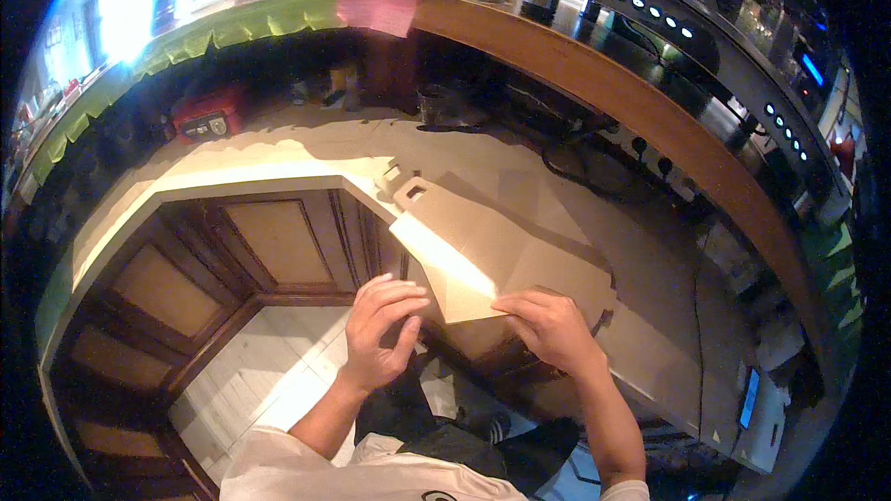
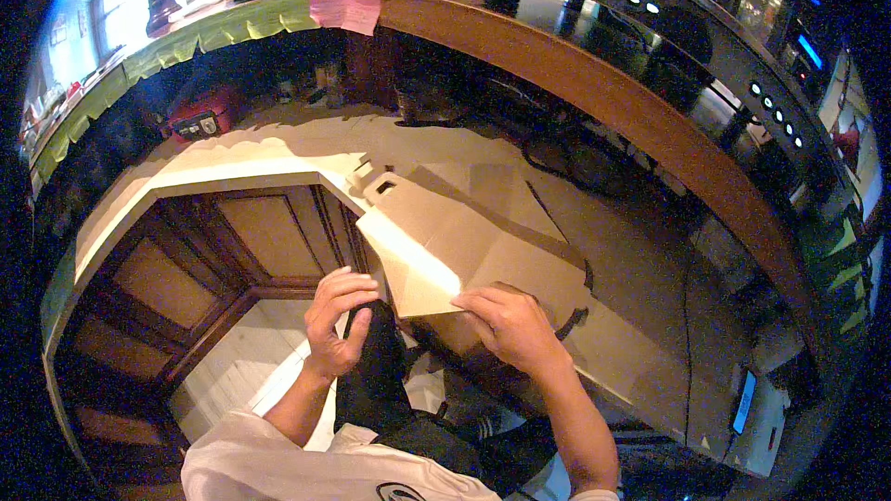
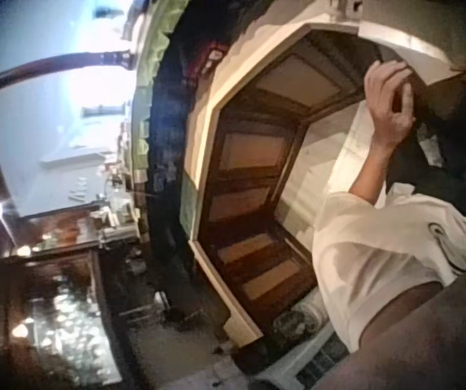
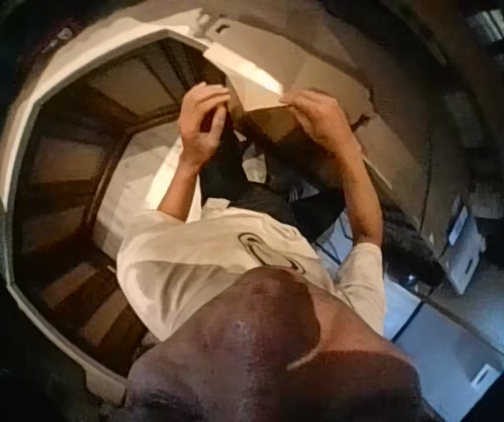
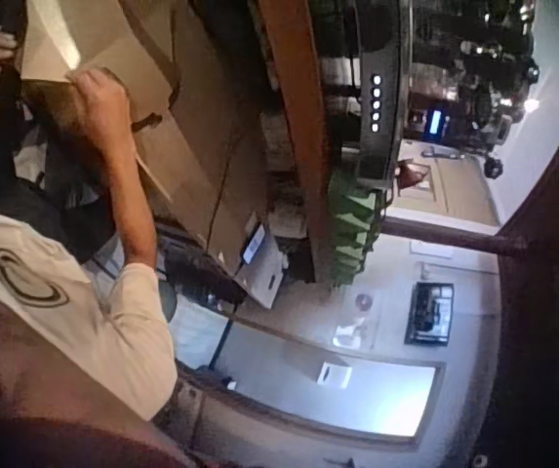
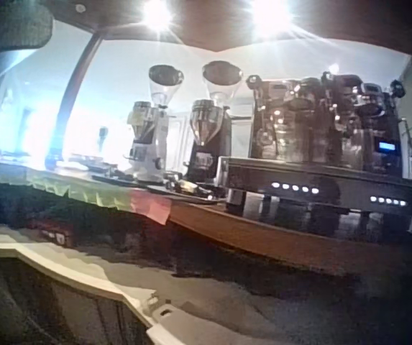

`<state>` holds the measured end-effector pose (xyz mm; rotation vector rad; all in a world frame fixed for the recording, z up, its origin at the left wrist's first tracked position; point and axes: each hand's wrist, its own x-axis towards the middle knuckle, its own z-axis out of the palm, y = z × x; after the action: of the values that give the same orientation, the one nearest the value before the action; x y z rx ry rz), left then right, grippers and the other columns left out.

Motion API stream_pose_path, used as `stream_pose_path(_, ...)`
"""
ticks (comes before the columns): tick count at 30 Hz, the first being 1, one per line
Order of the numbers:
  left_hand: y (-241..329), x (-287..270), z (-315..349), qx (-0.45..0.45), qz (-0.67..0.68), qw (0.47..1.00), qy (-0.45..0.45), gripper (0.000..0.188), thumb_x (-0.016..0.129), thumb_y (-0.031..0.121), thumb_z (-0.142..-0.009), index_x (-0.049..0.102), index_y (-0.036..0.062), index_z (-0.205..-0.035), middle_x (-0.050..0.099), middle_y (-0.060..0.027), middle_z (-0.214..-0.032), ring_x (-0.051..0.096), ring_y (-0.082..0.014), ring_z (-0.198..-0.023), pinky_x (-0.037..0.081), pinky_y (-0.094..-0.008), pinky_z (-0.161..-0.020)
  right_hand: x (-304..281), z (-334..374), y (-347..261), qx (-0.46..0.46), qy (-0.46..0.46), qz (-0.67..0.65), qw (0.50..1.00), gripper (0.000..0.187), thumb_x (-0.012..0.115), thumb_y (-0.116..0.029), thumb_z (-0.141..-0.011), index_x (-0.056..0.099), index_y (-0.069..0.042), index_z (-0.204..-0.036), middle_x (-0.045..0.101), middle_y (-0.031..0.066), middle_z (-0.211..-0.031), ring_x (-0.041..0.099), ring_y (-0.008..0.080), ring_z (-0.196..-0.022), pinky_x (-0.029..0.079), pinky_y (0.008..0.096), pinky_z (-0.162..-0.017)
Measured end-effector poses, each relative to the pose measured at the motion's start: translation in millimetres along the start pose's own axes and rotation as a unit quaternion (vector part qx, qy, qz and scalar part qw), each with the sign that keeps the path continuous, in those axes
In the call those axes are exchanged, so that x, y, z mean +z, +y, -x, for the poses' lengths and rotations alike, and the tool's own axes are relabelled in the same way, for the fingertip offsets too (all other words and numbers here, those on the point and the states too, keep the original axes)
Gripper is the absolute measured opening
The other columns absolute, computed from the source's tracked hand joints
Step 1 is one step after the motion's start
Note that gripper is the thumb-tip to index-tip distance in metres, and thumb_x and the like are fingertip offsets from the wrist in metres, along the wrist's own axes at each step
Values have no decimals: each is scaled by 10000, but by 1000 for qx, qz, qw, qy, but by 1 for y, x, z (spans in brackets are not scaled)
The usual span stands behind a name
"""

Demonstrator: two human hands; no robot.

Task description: The person assembles cardboard beverage carriers by hand on a counter, folding them into shape and placing them in a row on a shelf.

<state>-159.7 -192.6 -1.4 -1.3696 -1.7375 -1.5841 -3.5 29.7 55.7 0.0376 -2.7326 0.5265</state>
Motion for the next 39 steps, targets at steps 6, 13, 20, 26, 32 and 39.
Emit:
stream_pose_path(6,-1,5,43,-134,18,989,64,337,680,57,-885,636,8,-1216,645,-180,-1251,618,-331,-1151,471,-407,-1042,11,-34,-5,-25,-17,-81,996,203,706,-98,-913,731,-63,-1111,749,122,-1019,717,317,-965,574,392,-848)
stream_pose_path(13,-2,24,41,-249,191,949,39,489,662,65,-928,514,-1,-1389,573,-162,-1321,603,-254,-1169,476,-363,-1036,5,-42,-1,-28,-21,11,999,138,676,-94,-912,695,-47,-1041,730,158,-988,711,349,-887,578,427,-812)
stream_pose_path(20,6,43,45,-255,216,942,34,673,704,130,-922,394,2,-1506,538,-196,-1394,568,-290,-1234,436,-406,-1084,-4,-44,-10,-9,10,-76,997,231,767,-60,-841,695,-44,-1060,713,119,-901,714,314,-846,556,375,-738)
stream_pose_path(26,-7,45,38,-284,278,914,83,640,629,288,-1000,385,25,-1530,559,-201,-1335,575,-260,-1194,451,-383,-1034,5,-51,-8,-63,-38,-68,995,238,746,-138,-890,705,-57,-1110,692,138,-1037,695,328,-942,558,398,-829)
stream_pose_path(32,-13,55,38,-287,279,911,99,524,660,230,-1006,484,18,-1451,601,-147,-1317,609,-190,-1127,470,-336,-997,4,-52,-10,-4,-78,-106,991,158,720,-136,-913,728,-35,-1034,707,146,-1000,695,332,-924,556,401,-837)
stream_pose_path(39,-15,59,40,-293,271,910,115,497,685,210,-993,527,3,-1417,618,-128,-1304,595,-186,-1133,467,-326,-993,3,-58,-10,-5,-80,-130,988,148,688,-159,-941,728,-33,-1006,711,147,-962,701,322,-894,548,389,-815)
